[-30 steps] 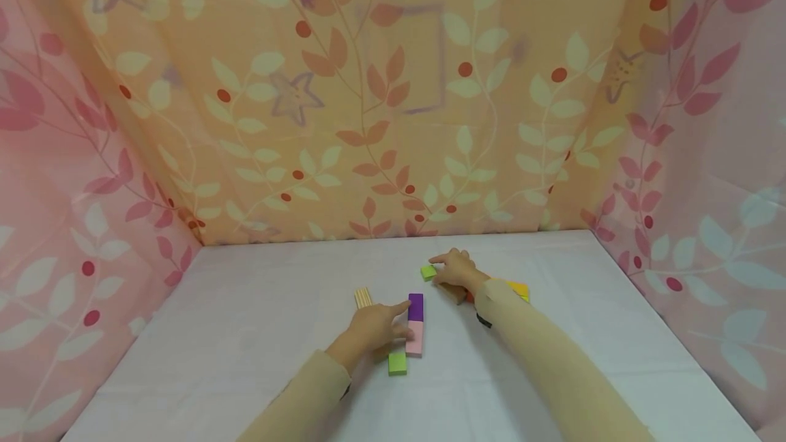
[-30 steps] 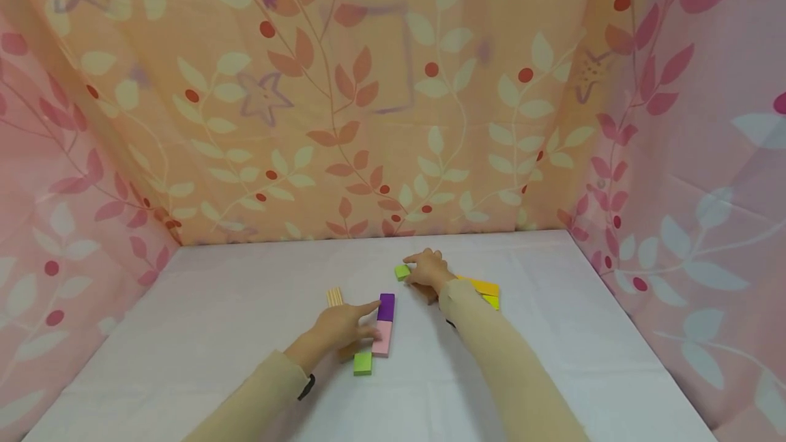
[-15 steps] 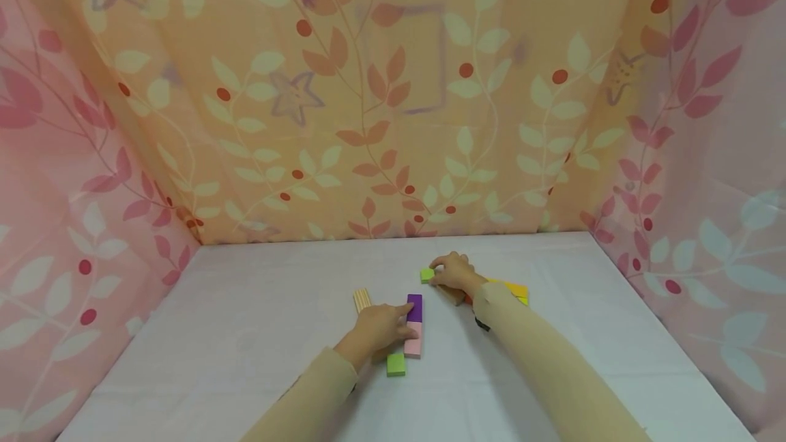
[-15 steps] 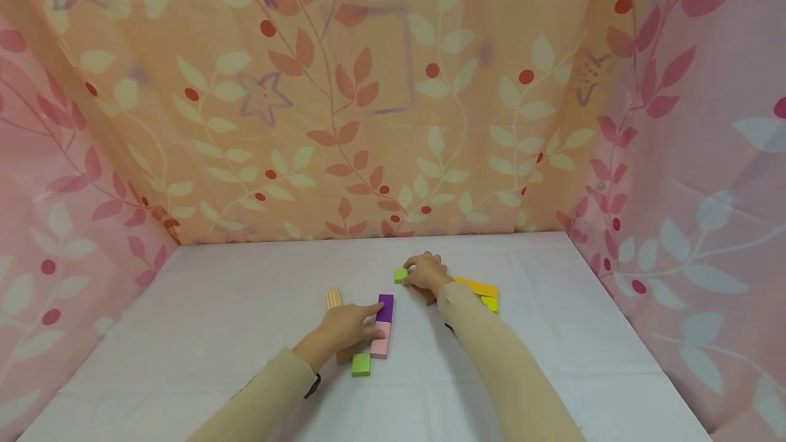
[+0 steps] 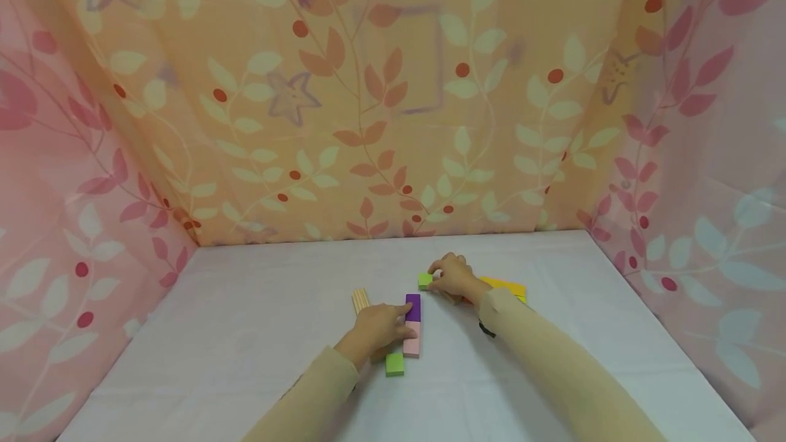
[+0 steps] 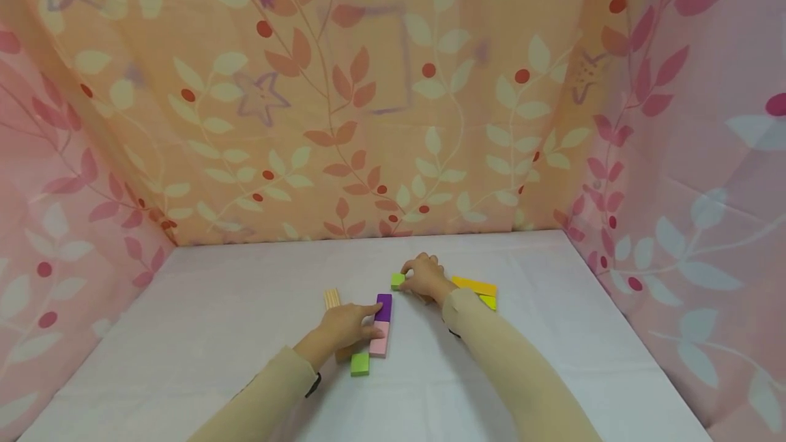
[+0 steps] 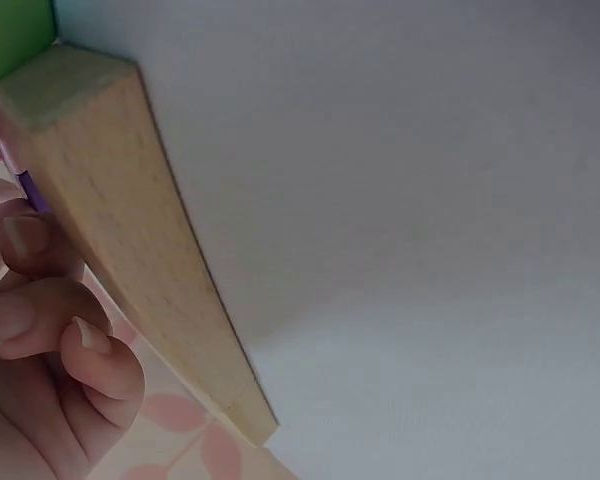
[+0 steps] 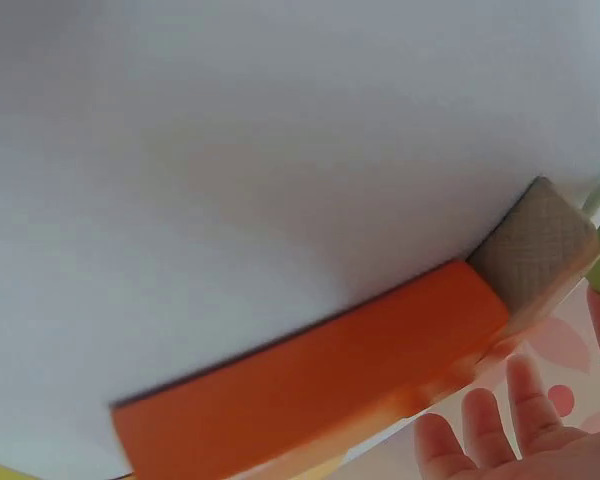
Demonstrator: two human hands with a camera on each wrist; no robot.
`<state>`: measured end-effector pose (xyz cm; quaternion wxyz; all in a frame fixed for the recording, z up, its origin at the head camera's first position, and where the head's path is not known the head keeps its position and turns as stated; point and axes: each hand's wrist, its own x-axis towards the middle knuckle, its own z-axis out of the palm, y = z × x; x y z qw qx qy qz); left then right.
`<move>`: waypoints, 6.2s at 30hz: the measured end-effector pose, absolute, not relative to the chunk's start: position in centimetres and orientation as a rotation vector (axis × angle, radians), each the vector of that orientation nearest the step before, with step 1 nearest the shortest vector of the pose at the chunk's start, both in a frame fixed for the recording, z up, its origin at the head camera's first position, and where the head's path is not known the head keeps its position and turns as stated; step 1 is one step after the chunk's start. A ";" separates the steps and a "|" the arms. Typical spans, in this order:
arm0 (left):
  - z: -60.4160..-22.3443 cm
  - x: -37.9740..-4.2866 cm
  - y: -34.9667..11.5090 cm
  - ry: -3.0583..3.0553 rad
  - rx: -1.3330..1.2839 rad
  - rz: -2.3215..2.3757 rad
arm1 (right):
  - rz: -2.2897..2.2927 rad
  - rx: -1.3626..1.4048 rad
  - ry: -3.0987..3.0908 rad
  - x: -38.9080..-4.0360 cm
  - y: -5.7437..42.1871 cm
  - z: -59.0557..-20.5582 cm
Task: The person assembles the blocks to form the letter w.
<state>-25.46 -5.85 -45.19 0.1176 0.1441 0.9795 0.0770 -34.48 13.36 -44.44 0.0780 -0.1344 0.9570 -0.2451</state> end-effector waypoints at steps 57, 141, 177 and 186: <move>-44.7 -25.0 -5.7 2.850 0.398 0.249 | -0.480 -0.547 2.634 -34.5 18.1 -43.8; -44.8 -25.1 -5.9 2.818 0.370 0.359 | -0.936 -0.305 2.485 -29.9 17.0 -45.3; -45.1 -25.1 -5.7 2.811 0.356 0.394 | -0.910 -0.410 2.677 -30.9 24.0 -44.7; -44.9 -24.9 -5.7 2.805 0.354 0.422 | -0.906 -0.347 2.716 -30.4 23.4 -44.8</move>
